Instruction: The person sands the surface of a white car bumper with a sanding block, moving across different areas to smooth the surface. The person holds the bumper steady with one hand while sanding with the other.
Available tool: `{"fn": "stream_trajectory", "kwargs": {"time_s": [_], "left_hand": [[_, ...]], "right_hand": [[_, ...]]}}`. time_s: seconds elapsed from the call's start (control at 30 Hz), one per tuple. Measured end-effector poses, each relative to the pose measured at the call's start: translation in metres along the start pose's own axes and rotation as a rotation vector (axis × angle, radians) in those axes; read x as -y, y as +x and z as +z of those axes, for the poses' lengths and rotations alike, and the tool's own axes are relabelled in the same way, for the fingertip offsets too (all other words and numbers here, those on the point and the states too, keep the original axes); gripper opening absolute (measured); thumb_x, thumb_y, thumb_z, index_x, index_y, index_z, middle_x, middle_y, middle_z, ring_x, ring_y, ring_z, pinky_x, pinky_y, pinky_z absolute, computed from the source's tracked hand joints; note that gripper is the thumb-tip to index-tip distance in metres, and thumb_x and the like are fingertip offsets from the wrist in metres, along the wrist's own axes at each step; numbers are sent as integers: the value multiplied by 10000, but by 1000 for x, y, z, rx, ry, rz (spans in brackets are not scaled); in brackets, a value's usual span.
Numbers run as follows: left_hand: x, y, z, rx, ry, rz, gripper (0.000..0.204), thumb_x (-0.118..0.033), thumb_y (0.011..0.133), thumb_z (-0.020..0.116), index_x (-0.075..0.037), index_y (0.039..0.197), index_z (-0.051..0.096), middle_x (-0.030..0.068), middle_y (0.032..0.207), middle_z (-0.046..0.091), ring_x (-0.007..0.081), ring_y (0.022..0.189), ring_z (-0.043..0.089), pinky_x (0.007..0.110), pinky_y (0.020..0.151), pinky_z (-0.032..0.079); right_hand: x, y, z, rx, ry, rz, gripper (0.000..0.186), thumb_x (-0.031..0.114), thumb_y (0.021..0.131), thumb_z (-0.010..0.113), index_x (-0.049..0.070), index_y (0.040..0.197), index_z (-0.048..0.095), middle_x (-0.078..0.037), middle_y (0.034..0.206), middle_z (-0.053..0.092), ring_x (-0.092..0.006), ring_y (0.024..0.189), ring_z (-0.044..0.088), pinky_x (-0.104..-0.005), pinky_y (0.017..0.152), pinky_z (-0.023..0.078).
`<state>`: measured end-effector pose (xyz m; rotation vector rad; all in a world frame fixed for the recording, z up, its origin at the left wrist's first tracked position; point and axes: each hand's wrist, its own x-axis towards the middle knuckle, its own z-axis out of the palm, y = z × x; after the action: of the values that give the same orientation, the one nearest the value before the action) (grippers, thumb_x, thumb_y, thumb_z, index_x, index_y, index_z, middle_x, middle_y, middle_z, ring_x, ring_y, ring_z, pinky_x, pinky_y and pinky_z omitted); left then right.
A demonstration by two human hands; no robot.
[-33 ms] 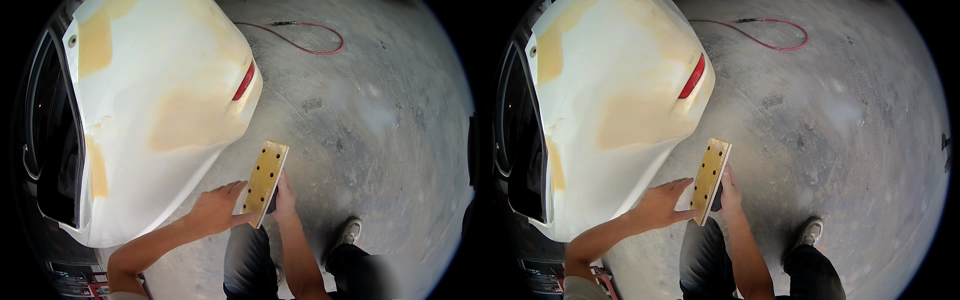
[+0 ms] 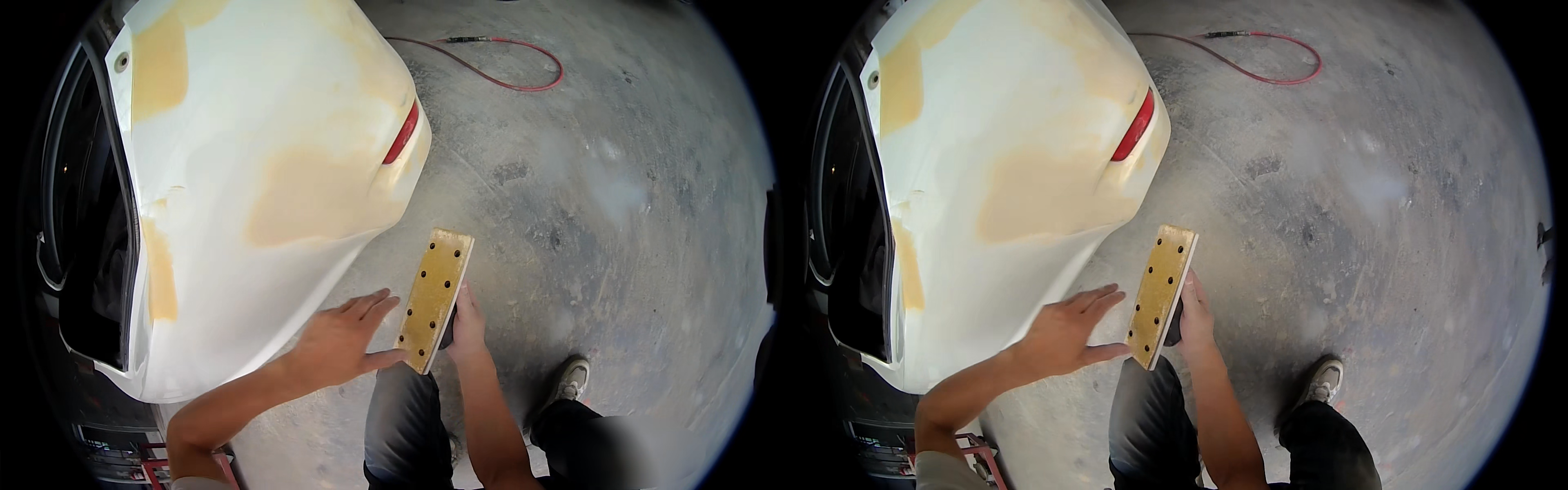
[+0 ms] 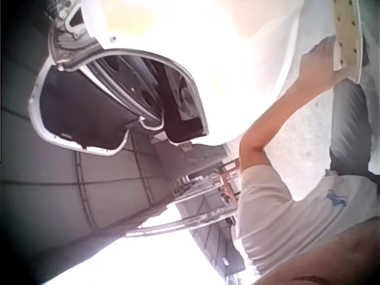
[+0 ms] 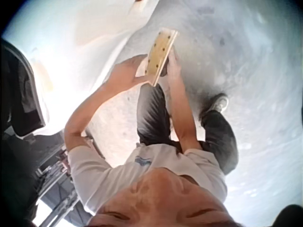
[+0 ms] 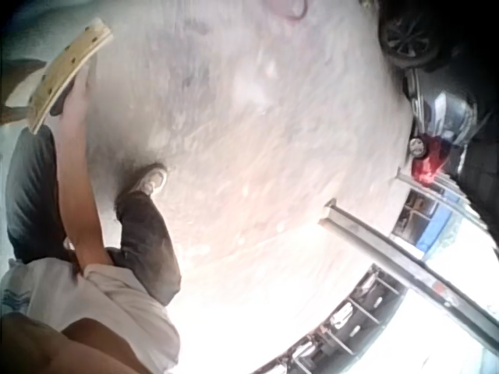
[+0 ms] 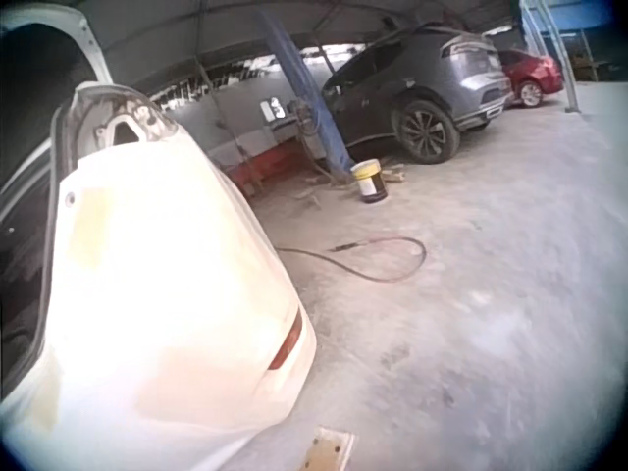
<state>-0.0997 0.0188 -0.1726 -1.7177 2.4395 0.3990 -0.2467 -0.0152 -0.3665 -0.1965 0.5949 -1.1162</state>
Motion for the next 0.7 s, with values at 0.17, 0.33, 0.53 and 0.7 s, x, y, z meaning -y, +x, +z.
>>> {"fn": "stream_trajectory", "kwargs": {"time_s": [0.17,0.33,0.53,0.7], "left_hand": [[48,-73,-100,-289,465,128,499,-333,887,764,-47,1282,655,176,1466,579,347,1370,552,485,1110,473],[91,-133,-149,-288,797,194,446,-297,868,756,-112,1266,677,119,1517,554,322,1433,495,523,1197,376],[109,-134,-141,-297,795,216,427,-319,841,765,-172,1238,710,67,1537,547,286,1466,459,552,1254,268],[111,-135,-140,-314,754,226,395,-324,842,752,-164,1202,721,71,1536,549,287,1463,464,552,1251,271]], "right_hand": [[39,3,-13,-42,159,270,454,382,1063,478,37,1328,608,-123,1193,700,-242,1012,711,-410,878,596],[60,-2,1,-2,-146,80,443,222,996,574,28,1392,609,-132,1202,689,-257,1069,689,-394,944,561],[98,29,37,-83,-1629,-893,292,135,950,679,114,1232,750,-92,1290,675,-328,1006,653,-412,894,556],[100,39,87,-124,-1915,-918,337,128,957,660,155,1287,724,-18,1373,670,-314,973,641,-406,888,574]]}}
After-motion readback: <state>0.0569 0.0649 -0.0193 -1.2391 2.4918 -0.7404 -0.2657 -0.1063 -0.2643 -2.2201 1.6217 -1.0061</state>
